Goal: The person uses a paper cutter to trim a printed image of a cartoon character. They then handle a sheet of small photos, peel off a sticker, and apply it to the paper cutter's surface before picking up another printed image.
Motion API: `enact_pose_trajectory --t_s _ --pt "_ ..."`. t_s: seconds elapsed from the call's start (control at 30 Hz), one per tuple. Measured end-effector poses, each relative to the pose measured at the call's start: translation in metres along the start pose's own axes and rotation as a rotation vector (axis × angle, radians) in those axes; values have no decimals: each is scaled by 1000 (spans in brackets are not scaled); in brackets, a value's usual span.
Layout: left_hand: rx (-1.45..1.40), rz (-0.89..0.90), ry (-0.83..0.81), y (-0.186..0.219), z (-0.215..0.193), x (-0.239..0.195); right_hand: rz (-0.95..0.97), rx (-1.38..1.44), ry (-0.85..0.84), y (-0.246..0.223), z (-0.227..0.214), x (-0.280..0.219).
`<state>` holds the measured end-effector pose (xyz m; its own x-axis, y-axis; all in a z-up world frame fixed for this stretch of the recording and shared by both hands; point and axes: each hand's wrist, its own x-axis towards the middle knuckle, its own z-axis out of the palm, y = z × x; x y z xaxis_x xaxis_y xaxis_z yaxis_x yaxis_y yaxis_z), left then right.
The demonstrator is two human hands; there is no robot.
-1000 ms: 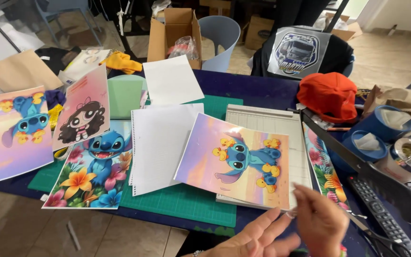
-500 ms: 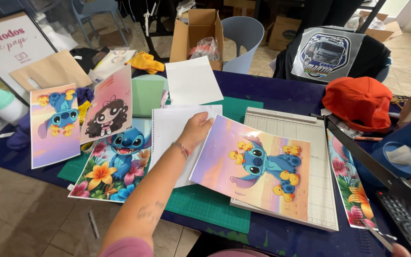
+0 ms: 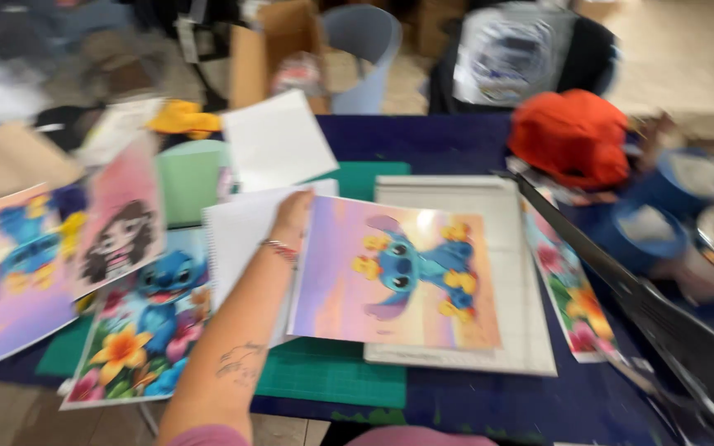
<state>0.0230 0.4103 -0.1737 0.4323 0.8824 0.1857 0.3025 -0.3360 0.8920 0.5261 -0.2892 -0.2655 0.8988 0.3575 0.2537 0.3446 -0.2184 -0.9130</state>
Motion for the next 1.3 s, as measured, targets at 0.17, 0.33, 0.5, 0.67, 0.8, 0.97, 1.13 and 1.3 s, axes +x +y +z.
enact_pose_trajectory --t_s 0.17,0.33,0.5,0.67,0.8,0.97,1.13,1.3 --pt "-396 -305 159 82 -1 -39 147 -444 17 -266 14 -112" --pt "-428 -404 148 128 36 -55 -34 -553 101 -252 4 -121" --pt "-365 -342 226 133 55 -55 -7 -491 -8 -287 16 -112" --pt "291 715 14 208 71 -94 -101 -652 -152 -289 15 -108" --pt "316 158 -716 297 128 -140 -7 -620 -172 -328 34 -108" --pt "775 479 -993 314 206 -140 -533 -361 22 -365 51 -118" --pt "993 447 -963 315 221 -122 -681 -493 61 -387 72 -119" --pt "1036 491 -932 308 222 -123 -694 -463 46 -397 85 -119"
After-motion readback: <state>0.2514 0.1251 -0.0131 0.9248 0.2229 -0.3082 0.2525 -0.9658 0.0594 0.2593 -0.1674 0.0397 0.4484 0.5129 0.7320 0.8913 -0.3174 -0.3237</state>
